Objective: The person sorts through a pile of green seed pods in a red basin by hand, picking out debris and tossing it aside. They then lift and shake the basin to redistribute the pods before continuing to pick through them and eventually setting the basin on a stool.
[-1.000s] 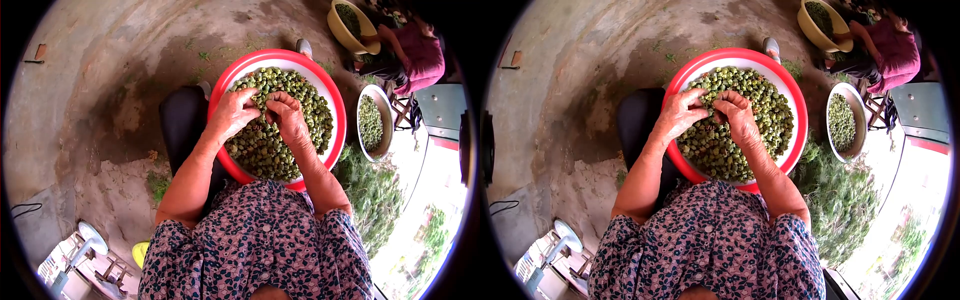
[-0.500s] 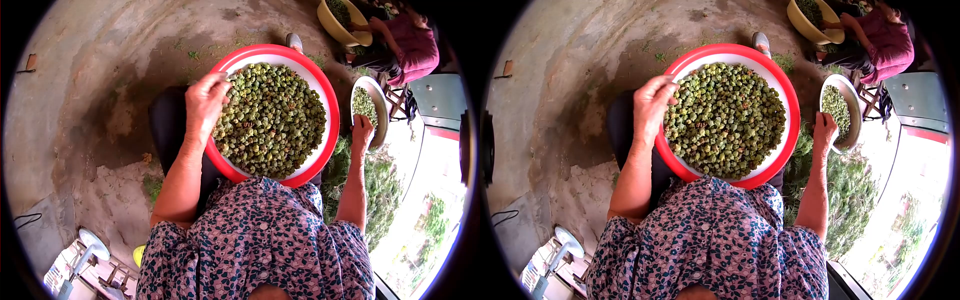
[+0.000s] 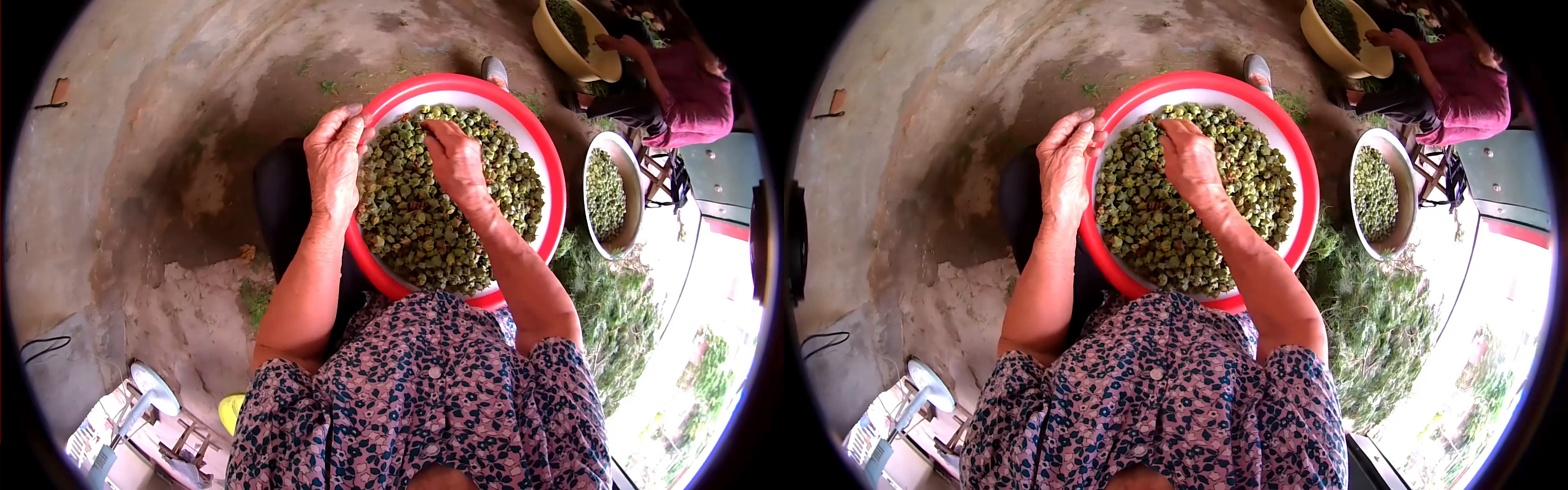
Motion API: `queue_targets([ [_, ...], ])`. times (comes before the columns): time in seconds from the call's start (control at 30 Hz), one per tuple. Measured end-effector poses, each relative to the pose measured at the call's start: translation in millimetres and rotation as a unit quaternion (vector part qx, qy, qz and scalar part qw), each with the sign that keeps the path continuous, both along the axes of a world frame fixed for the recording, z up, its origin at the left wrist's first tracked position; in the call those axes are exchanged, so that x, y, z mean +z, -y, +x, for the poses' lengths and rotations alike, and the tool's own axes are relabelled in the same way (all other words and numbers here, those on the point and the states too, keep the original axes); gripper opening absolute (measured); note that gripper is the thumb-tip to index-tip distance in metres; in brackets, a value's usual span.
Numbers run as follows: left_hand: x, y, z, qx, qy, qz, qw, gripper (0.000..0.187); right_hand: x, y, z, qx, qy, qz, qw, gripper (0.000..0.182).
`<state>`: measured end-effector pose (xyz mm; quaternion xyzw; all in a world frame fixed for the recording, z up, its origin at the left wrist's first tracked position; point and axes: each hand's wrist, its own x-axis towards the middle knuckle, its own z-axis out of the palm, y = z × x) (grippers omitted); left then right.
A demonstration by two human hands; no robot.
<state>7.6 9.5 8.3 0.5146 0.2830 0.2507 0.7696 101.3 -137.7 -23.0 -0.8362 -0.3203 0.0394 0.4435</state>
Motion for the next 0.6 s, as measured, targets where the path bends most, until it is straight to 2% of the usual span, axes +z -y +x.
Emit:
queue_targets([
  [0.1,1.4,0.5,1.4,0.011,-0.023,-0.002,1.000,0.022,-23.4,-22.7,11.7,0.009,0.004,-0.025,1.000,0.022],
  [0.17,0.1,-0.1,2.0,0.007,-0.028,0.005,1.000,0.022,-37.3,-29.8,12.5,0.043,0.106,-0.066,0.991,0.027],
  [0.2,1.3,0.4,2.9,0.005,-0.021,-0.005,1.000,0.022,-32.6,-32.2,9.3,0.044,0.105,-0.067,0.991,0.027],
  [0.27,3.1,0.7,3.7,0.001,-0.013,-0.017,1.000,0.022,-22.3,-33.6,0.8,0.073,0.019,-0.139,0.988,0.035],
  [0.3,4.2,0.9,3.6,0.000,-0.018,-0.017,1.000,0.023,-24.1,-32.8,-3.8,0.071,0.040,-0.117,0.990,0.039],
  [0.47,-2.6,-2.1,3.8,-0.014,-0.028,0.003,1.000,0.022,-14.6,-24.0,-16.9,0.084,0.053,-0.102,0.990,0.037],
  [0.53,-3.4,-2.5,4.1,-0.011,-0.028,0.015,0.999,0.021,-3.3,-17.8,-20.4,0.150,0.004,-0.133,0.980,0.035],
  [0.6,-2.6,-1.3,3.8,-0.010,-0.018,0.004,1.000,0.021,-1.0,-5.9,-35.9,0.181,0.036,-0.130,0.974,0.035],
])
